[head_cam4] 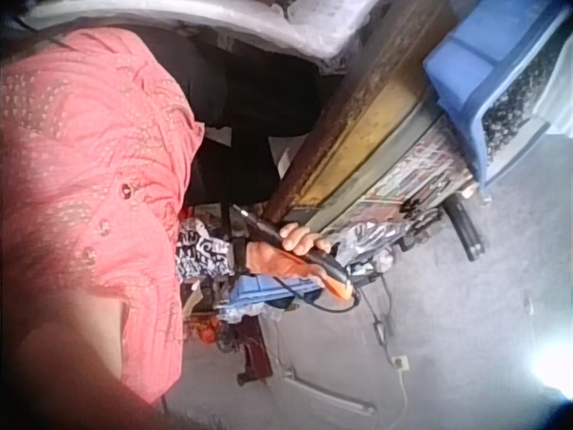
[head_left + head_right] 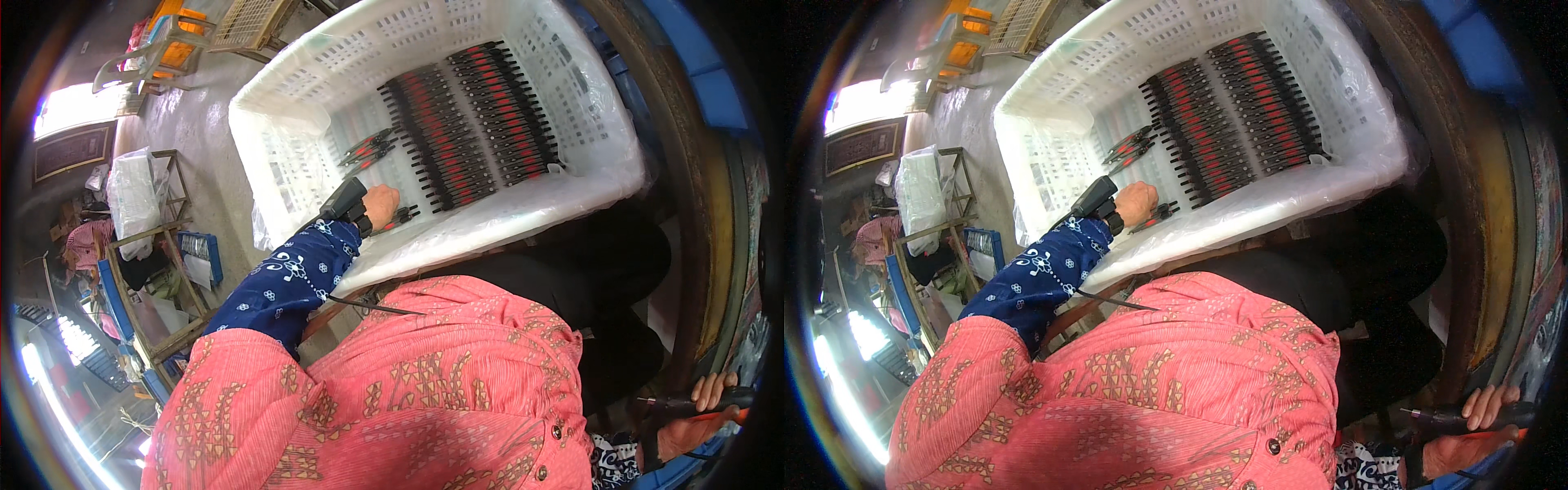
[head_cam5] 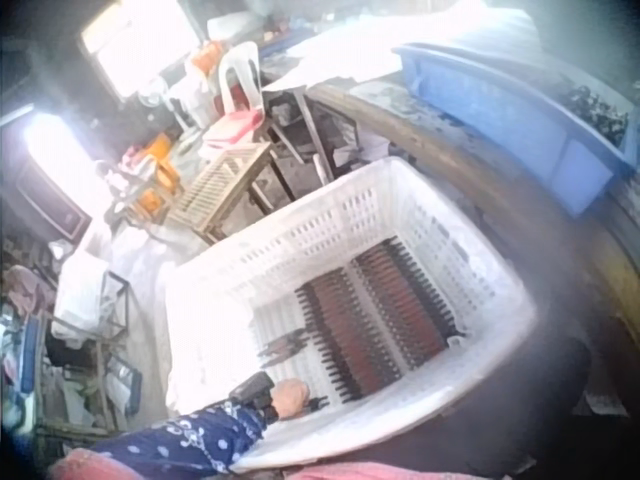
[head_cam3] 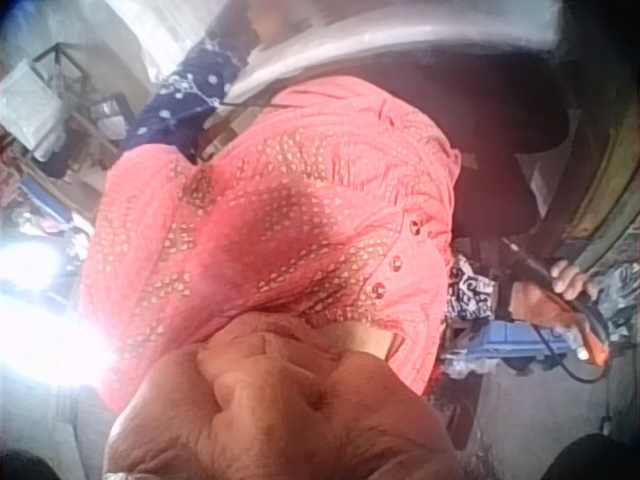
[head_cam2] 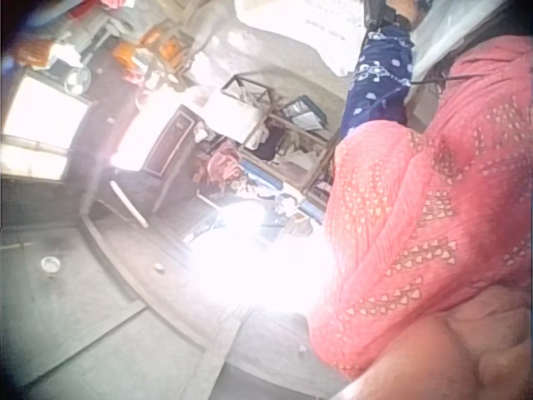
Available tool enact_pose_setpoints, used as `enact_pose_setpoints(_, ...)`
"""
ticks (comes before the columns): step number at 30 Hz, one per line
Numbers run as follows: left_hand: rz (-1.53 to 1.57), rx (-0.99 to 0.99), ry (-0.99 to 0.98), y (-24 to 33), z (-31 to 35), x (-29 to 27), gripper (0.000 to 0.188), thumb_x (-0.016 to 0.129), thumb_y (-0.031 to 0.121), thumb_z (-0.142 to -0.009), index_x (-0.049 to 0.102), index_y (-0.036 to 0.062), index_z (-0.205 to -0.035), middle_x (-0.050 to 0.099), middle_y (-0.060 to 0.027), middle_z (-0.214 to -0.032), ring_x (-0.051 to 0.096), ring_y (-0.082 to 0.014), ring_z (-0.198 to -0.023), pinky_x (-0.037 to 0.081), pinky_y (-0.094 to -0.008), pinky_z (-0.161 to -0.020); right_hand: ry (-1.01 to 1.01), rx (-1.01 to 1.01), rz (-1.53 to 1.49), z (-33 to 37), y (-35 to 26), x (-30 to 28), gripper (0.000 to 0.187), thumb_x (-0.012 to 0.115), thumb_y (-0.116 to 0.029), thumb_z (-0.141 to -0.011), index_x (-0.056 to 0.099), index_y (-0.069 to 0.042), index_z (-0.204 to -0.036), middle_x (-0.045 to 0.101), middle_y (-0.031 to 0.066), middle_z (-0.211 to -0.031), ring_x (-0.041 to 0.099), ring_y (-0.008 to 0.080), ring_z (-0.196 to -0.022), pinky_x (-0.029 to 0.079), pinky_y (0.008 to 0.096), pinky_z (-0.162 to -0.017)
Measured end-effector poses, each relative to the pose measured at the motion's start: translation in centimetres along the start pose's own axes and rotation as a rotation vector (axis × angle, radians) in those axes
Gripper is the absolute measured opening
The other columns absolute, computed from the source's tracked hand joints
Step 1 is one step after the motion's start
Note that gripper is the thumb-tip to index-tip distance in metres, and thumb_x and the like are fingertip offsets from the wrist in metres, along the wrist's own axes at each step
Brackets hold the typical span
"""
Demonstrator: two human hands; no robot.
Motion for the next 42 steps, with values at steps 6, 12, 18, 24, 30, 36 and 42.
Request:
enact_pose_setpoints(6,-0.078,-0.024,0.032,0.8,0.5,-0.6,0.010,0.069,0.006,-0.064,0.065,0.0049,-0.074,0.062,-0.0199,-0.071,0.064,-0.0364,-0.073,0.051,-0.0429,-0.061,-0.076,0.036,-0.074,-0.3,0.0,-0.5,0.041,0.058,-0.035,-0.089,0.043,-0.001,-0.107,0.043,0.0008,-0.066,0.045,0.0081,-0.057,0.044,0.0210,-0.057)
enact_pose_setpoints(12,-0.089,0.016,0.030,1.2,0.5,-0.8,0.009,0.066,0.004,-0.067,0.063,0.0017,-0.075,0.062,-0.0209,-0.072,0.063,-0.0385,-0.073,0.052,-0.0441,-0.062,-0.073,0.020,-0.013,-0.4,0.0,-0.4,0.042,0.058,-0.036,-0.089,0.043,-0.001,-0.107,0.042,0.0000,-0.066,0.044,0.0072,-0.057,0.043,0.0205,-0.057)
enact_pose_setpoints(18,-0.079,-0.018,0.027,1.1,0.1,0.6,0.007,0.055,-0.001,-0.071,0.062,0.0008,-0.071,0.062,-0.0222,-0.073,0.063,-0.0394,-0.071,0.051,-0.0449,-0.060,-0.072,-0.013,-0.012,-0.3,0.1,0.0,0.043,0.056,-0.038,-0.090,0.043,-0.001,-0.106,0.041,-0.0004,-0.065,0.043,0.0062,-0.055,0.041,0.0194,-0.055)
enact_pose_setpoints(24,0.004,0.037,0.079,-1.2,-0.8,-0.4,0.002,0.060,0.006,-0.070,0.062,0.0044,-0.070,0.062,-0.0207,-0.074,0.062,-0.0379,-0.070,0.050,-0.0448,-0.061,-0.004,-0.021,-0.015,-0.2,0.3,0.3,0.041,0.056,-0.037,-0.090,0.043,-0.001,-0.106,0.042,0.0000,-0.064,0.043,0.0064,-0.054,0.039,0.0183,-0.053)
enact_pose_setpoints(30,0.113,-0.202,0.485,-4.3,-2.3,-4.0,0.010,0.059,0.005,-0.071,0.061,0.0056,-0.080,0.062,-0.0197,-0.076,0.061,-0.0390,-0.076,0.049,-0.0456,-0.066,-0.052,-0.012,-0.037,-0.2,0.4,0.7,0.040,0.061,-0.033,-0.087,0.044,-0.002,-0.106,0.043,0.0005,-0.063,0.044,0.0073,-0.053,0.041,0.0182,-0.054)
enact_pose_setpoints(36,0.102,-0.256,0.499,-4.9,-2.9,-3.3,0.015,0.059,0.005,-0.073,0.058,0.0020,-0.088,0.062,-0.0226,-0.080,0.060,-0.0408,-0.078,0.049,-0.0473,-0.068,-0.027,-0.026,-0.059,-0.1,0.3,0.4,0.040,0.062,-0.033,-0.087,0.043,-0.002,-0.104,0.042,0.0001,-0.063,0.044,0.0070,-0.053,0.041,0.0182,-0.052)
enact_pose_setpoints(42,0.022,-0.140,0.476,-4.9,-3.0,-3.5,0.023,0.069,0.013,-0.071,0.057,-0.0001,-0.085,0.062,-0.0233,-0.076,0.061,-0.0402,-0.076,0.049,-0.0471,-0.065,-0.016,-0.031,-0.021,-0.1,0.3,0.1,0.038,0.059,-0.033,-0.089,0.042,-0.001,-0.104,0.039,0.0001,-0.063,0.041,0.0060,-0.052,0.040,0.0194,-0.052)
Point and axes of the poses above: each hand's wrist, its own z-axis away from the middle knuckle, its own x-axis out of the palm, y = z × x, the point moved 2 cm from there along -z, towards the middle knuckle
